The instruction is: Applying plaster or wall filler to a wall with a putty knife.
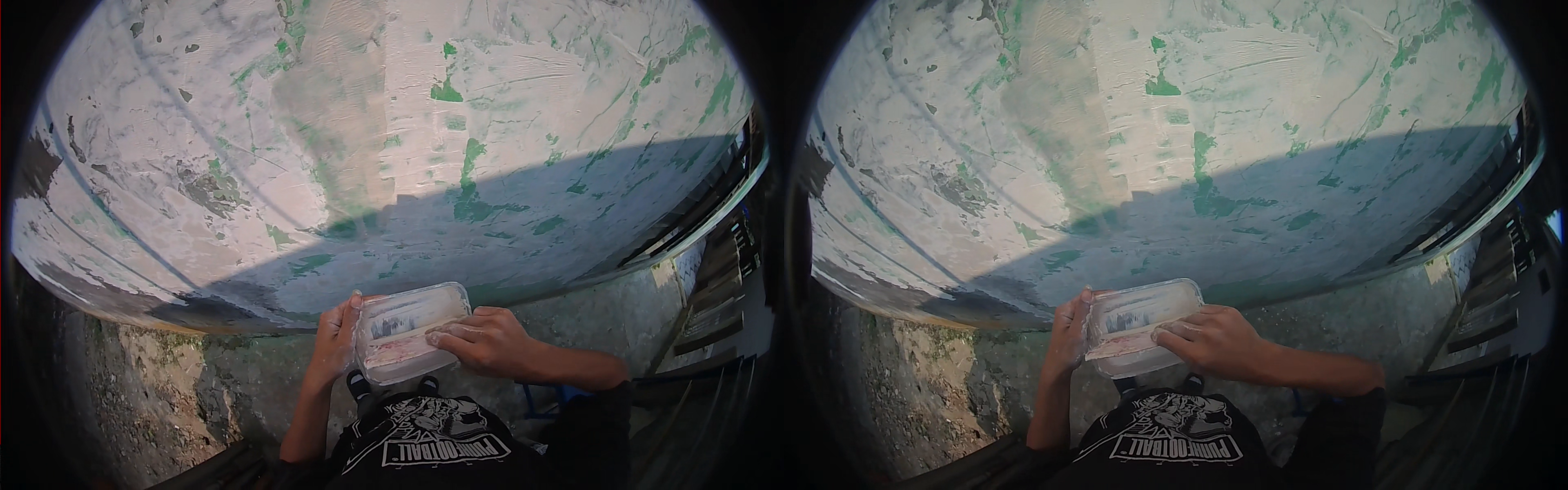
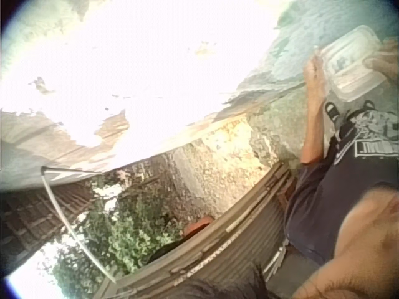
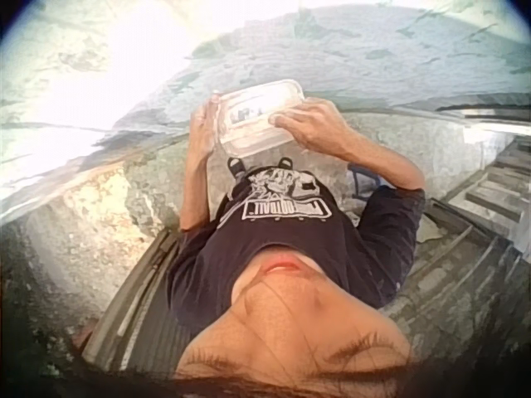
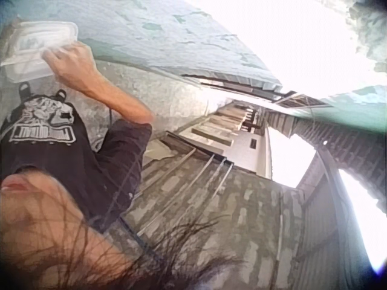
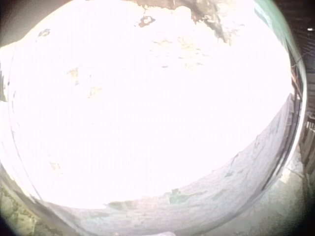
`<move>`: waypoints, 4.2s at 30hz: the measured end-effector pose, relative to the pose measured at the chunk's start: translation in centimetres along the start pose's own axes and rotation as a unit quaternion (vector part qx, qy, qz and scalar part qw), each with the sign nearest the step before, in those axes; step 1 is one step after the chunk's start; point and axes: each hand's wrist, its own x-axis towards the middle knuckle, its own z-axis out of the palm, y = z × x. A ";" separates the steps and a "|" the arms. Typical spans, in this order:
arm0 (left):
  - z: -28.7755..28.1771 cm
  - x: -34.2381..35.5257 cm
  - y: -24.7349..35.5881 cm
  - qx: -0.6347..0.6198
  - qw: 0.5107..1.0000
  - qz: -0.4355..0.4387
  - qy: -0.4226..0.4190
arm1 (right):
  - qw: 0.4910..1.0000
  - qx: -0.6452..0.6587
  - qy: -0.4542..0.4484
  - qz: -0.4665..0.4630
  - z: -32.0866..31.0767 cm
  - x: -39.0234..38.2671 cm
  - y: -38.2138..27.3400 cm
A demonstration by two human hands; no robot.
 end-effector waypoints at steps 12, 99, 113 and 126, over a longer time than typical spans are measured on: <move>-0.3 0.1 -0.2 0.062 0.998 0.009 -0.028 | 0.997 -0.055 0.045 -0.001 1.2 1.4 0.1; -0.7 0.8 0.5 0.046 0.998 -0.009 -0.034 | 0.998 0.006 0.003 0.058 0.4 2.2 -0.1; -0.9 0.1 0.2 0.059 0.997 0.004 -0.042 | 0.997 0.004 -0.008 0.074 0.3 2.2 -0.1; -0.2 0.2 0.6 0.010 0.999 -0.004 -0.040 | 0.998 0.027 -0.007 0.054 -0.2 1.6 -0.8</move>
